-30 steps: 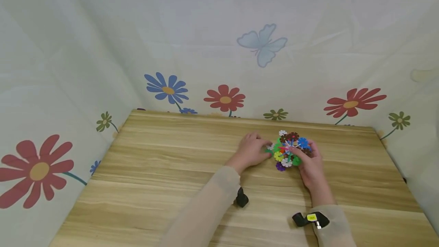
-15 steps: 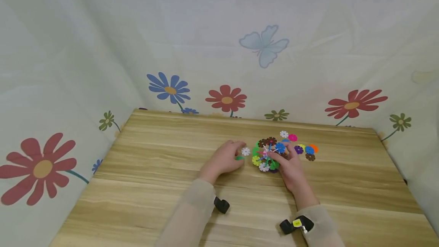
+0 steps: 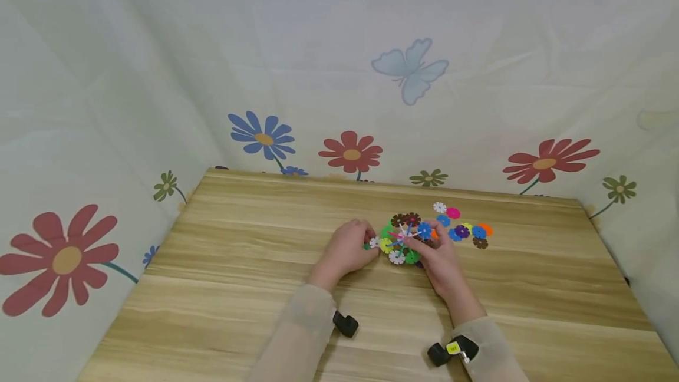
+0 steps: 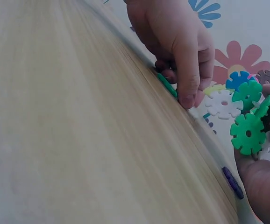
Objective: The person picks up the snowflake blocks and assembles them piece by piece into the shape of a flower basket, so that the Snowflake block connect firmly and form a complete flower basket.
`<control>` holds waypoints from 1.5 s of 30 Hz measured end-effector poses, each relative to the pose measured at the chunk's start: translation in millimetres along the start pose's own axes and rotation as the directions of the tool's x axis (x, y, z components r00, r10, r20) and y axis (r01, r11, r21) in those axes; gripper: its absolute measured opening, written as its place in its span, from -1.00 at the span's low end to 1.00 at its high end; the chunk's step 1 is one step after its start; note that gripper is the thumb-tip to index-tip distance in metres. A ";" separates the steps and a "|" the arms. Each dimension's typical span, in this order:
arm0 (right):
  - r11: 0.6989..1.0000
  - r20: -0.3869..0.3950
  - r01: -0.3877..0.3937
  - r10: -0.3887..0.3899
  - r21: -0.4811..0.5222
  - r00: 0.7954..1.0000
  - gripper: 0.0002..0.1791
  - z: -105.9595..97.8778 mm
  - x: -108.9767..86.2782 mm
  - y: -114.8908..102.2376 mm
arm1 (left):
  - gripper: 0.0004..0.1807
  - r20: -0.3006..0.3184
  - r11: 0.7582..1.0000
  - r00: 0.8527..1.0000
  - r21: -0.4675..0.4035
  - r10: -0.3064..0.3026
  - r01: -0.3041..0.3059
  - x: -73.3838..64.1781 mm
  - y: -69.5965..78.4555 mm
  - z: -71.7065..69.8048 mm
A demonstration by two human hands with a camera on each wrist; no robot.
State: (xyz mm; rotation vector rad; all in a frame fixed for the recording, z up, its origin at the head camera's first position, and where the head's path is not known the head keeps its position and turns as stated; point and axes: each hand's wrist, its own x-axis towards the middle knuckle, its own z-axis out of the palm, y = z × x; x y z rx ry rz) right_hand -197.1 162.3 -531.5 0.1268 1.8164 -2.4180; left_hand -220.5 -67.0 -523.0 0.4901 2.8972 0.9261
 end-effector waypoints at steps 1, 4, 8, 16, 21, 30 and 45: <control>1.000 -0.004 0.001 -0.001 0.000 1.000 -0.50 0.7 0.2 0.2 | -0.76 -0.008 0.999 1.000 -0.037 -0.011 0.010 -0.2 -1.6 1.1; 1.000 -0.023 0.014 -0.014 0.004 1.000 -0.49 2.2 -0.2 0.6 | -0.84 -0.057 0.975 0.998 -0.219 -0.039 0.025 -1.1 -5.8 2.9; 0.999 -0.059 0.054 -0.053 0.008 0.997 -0.48 2.8 0.8 3.4 | -0.89 -0.149 0.857 0.984 -0.516 -0.092 0.002 -2.0 -4.2 2.8; 0.993 -0.121 0.102 -0.108 -0.058 0.987 -0.45 3.8 1.3 3.6 | -0.90 -0.263 0.703 0.963 -0.696 -0.065 -0.143 -0.2 12.0 11.9; 0.990 -0.146 0.111 -0.122 -0.085 0.982 -0.43 3.7 1.3 2.8 | -0.95 -0.340 0.729 0.938 -0.660 -0.076 -0.180 -0.1 17.4 15.0; 0.981 -0.151 0.158 -0.174 -0.111 0.973 -0.43 0.0 2.8 4.7 | -0.96 -0.340 0.715 0.940 -0.663 -0.023 -0.222 -2.5 20.9 16.0; 0.969 -0.122 0.232 -0.242 -0.090 0.963 -0.48 2.1 1.3 4.3 | -0.95 -0.320 0.716 0.947 -0.660 0.005 -0.227 -3.1 17.6 16.0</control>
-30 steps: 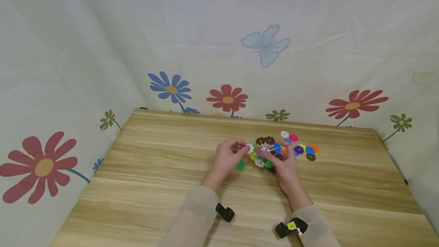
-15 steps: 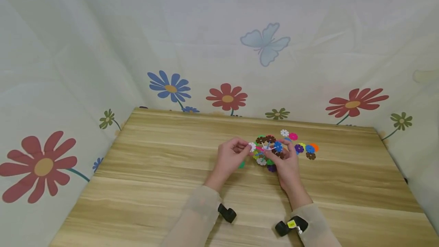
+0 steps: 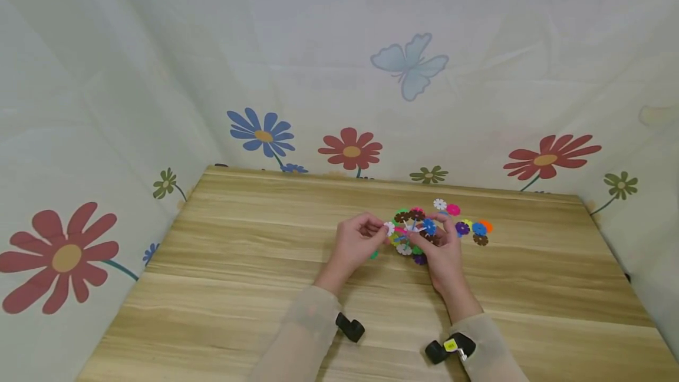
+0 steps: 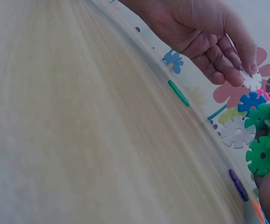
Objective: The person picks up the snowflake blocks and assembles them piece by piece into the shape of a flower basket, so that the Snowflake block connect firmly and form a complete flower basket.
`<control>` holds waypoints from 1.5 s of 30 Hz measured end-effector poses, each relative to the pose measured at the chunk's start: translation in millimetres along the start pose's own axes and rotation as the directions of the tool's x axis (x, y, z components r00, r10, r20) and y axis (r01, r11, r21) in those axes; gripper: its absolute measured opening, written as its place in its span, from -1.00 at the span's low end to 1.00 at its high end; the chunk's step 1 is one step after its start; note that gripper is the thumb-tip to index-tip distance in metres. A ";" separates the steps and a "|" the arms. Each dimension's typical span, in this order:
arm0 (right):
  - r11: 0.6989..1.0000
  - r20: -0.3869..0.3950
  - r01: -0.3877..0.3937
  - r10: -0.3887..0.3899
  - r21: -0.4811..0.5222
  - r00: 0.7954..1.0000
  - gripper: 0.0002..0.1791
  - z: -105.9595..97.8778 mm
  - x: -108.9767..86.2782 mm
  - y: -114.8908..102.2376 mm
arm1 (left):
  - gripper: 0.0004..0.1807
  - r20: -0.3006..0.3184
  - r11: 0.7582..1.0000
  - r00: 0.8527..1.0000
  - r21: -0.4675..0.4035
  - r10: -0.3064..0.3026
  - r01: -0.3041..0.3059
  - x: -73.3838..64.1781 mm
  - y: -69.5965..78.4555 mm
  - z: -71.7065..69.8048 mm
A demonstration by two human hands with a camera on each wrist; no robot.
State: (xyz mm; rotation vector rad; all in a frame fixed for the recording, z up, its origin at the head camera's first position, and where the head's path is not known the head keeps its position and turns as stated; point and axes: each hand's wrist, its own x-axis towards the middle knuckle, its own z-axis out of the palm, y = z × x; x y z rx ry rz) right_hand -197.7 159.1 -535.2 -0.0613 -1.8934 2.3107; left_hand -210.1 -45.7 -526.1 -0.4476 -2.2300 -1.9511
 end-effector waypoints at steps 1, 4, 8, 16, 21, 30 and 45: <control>1.000 0.003 0.005 -0.005 -0.001 1.000 -0.50 -0.2 0.1 0.6 | -0.95 0.002 1.000 1.000 0.005 0.003 -0.003 -0.1 -0.4 -0.3; 1.000 0.011 0.009 -0.009 -0.002 1.000 -0.54 -0.5 0.5 1.6 | -0.95 0.001 1.000 1.000 0.017 0.016 -0.016 -0.1 -0.9 -1.4; 1.000 0.012 0.012 -0.012 -0.007 1.000 -0.59 -0.6 0.7 1.8 | -0.95 0.004 1.000 1.000 0.019 0.021 -0.021 -0.1 -0.5 -1.9; 0.999 -0.001 0.036 -0.036 -0.028 0.999 -0.62 -1.7 1.0 2.0 | -0.94 0.022 0.999 0.999 -0.012 0.038 -0.038 0.0 -0.1 0.5; 0.998 0.000 0.051 -0.051 -0.042 0.999 -0.61 -2.4 1.2 2.4 | -0.95 0.029 0.999 0.999 -0.016 0.041 -0.040 0.1 -1.7 0.8; 0.998 0.003 0.052 -0.052 -0.044 0.999 -0.60 -1.8 0.9 2.4 | -0.95 -0.029 0.998 0.998 0.002 0.063 -0.063 0.2 -2.9 0.1; 0.998 0.002 0.040 -0.040 -0.042 0.999 -0.58 -2.5 0.9 3.0 | -0.94 0.028 0.995 0.995 -0.029 0.096 -0.095 -1.2 -2.3 5.3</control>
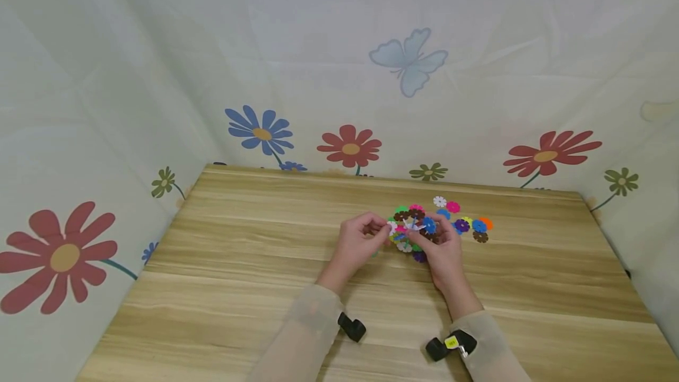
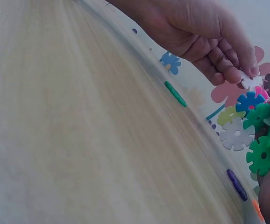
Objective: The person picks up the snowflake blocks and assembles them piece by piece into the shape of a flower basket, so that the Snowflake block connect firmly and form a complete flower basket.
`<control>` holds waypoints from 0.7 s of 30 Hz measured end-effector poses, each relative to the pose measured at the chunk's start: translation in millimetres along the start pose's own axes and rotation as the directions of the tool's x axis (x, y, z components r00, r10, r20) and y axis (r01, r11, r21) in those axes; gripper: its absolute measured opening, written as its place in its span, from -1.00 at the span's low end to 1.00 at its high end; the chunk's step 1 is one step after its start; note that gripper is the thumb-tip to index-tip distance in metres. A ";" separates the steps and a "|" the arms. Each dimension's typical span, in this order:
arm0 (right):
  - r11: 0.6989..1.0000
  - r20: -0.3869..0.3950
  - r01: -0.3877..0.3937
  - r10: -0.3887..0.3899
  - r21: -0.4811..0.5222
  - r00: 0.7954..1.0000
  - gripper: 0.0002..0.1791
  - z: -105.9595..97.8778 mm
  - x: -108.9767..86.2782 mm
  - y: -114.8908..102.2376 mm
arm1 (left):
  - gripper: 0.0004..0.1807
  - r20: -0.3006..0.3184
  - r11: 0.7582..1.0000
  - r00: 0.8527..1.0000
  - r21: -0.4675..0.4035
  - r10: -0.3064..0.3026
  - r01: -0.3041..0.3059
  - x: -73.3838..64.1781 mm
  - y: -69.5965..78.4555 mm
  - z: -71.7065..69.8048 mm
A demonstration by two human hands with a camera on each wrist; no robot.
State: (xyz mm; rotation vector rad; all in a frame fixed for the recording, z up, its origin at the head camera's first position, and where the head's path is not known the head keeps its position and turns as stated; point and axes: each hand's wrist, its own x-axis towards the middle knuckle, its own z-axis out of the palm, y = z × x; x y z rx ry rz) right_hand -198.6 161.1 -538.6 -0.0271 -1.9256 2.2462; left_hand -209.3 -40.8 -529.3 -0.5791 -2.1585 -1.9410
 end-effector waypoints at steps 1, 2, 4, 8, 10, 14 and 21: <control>1.000 -0.004 0.000 0.000 -0.003 1.000 -0.58 0.0 -0.1 -0.2 | -0.93 0.004 1.000 1.000 -0.009 0.000 0.000 0.0 -0.7 0.9; 1.000 -0.006 0.000 0.000 -0.005 1.000 -0.58 0.1 -0.4 -0.7 | -0.93 0.005 1.000 1.000 -0.019 0.001 -0.001 -0.1 -1.5 1.8; 1.000 -0.007 -0.001 0.001 -0.003 1.000 -0.58 0.2 -0.6 -1.2 | -0.92 0.003 1.000 1.000 -0.027 0.003 -0.002 -0.3 -2.5 3.4; 1.000 -0.003 -0.004 0.004 0.008 1.000 -0.58 0.4 -0.9 -2.5 | -0.91 -0.007 1.000 1.000 -0.028 -0.002 0.002 -0.2 -2.9 4.5; 1.000 -0.004 -0.010 0.010 0.027 1.000 -0.61 0.1 -0.5 -2.5 | -0.92 -0.001 1.000 1.000 -0.008 -0.016 0.016 0.8 -2.4 2.5; 0.995 -0.034 -0.030 0.033 0.090 0.999 -0.66 -1.8 1.2 -3.2 | -0.84 0.040 0.987 0.994 0.128 -0.101 0.095 4.0 0.8 -13.5; 0.976 -0.051 -0.102 0.114 0.190 0.992 -0.67 -7.9 5.0 -5.9 | -0.72 0.286 0.885 0.927 0.458 -0.241 0.088 6.8 -6.6 -55.3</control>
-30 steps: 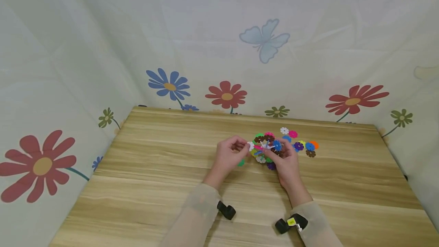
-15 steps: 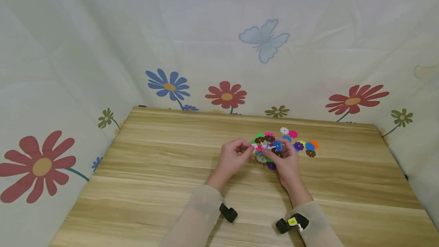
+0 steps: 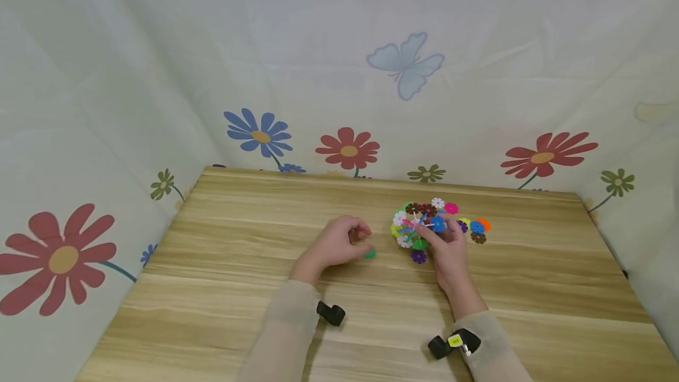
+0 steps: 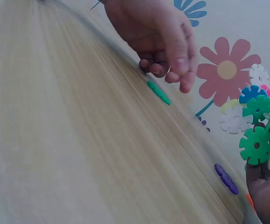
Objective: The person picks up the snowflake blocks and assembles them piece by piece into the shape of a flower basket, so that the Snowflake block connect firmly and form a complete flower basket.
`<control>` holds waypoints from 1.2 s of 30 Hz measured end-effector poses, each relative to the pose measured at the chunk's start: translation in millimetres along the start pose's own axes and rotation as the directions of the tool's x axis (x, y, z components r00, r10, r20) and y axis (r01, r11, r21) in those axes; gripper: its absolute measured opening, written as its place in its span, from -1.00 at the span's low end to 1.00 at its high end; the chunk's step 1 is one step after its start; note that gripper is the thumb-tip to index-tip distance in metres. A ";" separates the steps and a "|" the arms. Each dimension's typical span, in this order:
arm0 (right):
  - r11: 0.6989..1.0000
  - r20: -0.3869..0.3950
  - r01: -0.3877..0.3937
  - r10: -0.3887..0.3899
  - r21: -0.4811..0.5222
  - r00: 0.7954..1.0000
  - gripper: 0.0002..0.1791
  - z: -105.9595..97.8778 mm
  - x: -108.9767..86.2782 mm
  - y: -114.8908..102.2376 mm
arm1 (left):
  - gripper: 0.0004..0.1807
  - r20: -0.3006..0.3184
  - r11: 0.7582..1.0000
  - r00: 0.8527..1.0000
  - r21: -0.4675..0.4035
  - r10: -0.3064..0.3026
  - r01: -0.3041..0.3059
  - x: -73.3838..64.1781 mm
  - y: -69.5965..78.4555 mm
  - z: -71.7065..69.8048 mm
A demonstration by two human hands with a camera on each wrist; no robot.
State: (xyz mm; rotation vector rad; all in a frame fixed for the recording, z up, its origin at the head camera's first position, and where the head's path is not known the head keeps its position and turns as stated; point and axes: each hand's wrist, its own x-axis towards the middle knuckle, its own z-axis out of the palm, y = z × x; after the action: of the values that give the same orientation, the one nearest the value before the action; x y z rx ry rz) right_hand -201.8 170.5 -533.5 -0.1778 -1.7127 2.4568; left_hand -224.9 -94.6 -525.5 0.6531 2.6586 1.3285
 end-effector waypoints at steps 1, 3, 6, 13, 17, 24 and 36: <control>1.000 0.006 -0.012 0.012 0.005 1.000 -0.68 -0.3 0.0 -0.1 | -0.68 0.033 0.999 0.999 0.032 0.009 -0.010 -0.5 -3.1 -1.8; 0.999 0.025 -0.031 0.030 0.024 0.999 -0.67 -0.3 -0.1 -0.2 | -0.63 0.079 0.997 0.997 0.077 0.023 -0.029 -1.5 -6.4 -4.3; 0.998 0.056 -0.049 0.046 0.043 0.997 -0.68 0.1 -0.4 0.1 | -0.64 0.126 0.991 0.992 0.126 0.024 -0.040 -2.9 -7.7 -6.0; 0.999 0.077 -0.040 0.037 0.036 0.996 -0.68 -0.2 -0.9 0.9 | -0.77 0.125 0.997 0.992 0.072 0.007 -0.016 -2.5 -6.6 -6.3; 0.999 0.076 -0.034 0.032 0.026 0.997 -0.70 -1.4 -1.6 1.2 | -0.82 0.059 0.996 0.997 -0.071 -0.040 0.044 -0.4 -5.5 -1.2; 0.998 0.050 -0.061 0.062 -0.015 0.997 -0.77 -2.7 -1.2 0.8 | -0.80 -0.084 0.898 0.991 -0.437 -0.100 0.053 4.7 16.9 13.5; 0.990 0.034 -0.127 0.130 -0.061 0.991 -0.58 -0.6 -1.7 -4.2 | -0.86 -0.017 0.738 0.990 -0.668 -0.140 0.093 12.5 36.7 37.1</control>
State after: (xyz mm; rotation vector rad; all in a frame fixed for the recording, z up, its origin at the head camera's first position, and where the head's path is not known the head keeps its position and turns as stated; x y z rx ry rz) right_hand -199.8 172.2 -529.7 -0.2574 -1.8451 2.5165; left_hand -213.9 -42.6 -518.4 0.3304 1.9648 2.1071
